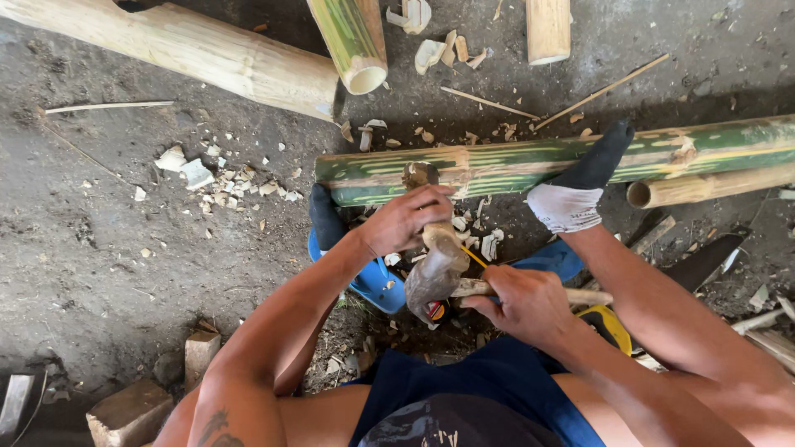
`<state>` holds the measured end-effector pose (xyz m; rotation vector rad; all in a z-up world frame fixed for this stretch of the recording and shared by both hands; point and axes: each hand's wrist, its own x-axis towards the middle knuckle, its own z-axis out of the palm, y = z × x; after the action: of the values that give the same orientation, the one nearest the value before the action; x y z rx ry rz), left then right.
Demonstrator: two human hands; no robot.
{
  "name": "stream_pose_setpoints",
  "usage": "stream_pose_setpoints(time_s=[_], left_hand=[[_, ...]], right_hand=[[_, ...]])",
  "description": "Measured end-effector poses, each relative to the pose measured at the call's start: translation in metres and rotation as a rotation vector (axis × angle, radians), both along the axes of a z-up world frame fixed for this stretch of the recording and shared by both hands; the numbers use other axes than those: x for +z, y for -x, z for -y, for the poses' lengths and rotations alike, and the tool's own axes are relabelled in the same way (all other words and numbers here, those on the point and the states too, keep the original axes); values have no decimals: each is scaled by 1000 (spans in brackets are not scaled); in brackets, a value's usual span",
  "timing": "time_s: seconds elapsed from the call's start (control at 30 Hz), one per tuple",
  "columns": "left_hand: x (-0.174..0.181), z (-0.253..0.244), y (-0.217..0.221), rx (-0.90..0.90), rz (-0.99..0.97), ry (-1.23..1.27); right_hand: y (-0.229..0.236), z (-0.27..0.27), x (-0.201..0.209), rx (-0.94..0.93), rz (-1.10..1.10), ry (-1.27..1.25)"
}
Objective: The person uses a hammer and chisel to carve a hole into a bamboo pole. They periodically test the fit of a smaller bamboo piece into the carved area and mark the pole with a pencil.
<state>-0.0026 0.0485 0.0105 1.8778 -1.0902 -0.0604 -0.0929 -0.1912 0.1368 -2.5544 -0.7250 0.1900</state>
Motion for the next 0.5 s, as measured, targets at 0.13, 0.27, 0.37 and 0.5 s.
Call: stream_pose_setpoints(time_s=[0.13, 0.27, 0.37, 0.5], left_hand=[[-3, -2, -8, -3, -4, 39], [-8, 0, -7, -24, -81, -9], [-5, 0, -10, -14, -92, -5], [0, -4, -20, 4, -217, -55]], right_hand=[[-2, -3, 11, -109, -95, 112], [-5, 0, 18, 117, 14, -185], [-18, -2, 20, 51, -47, -56], [-25, -3, 29, -135, -52, 43]])
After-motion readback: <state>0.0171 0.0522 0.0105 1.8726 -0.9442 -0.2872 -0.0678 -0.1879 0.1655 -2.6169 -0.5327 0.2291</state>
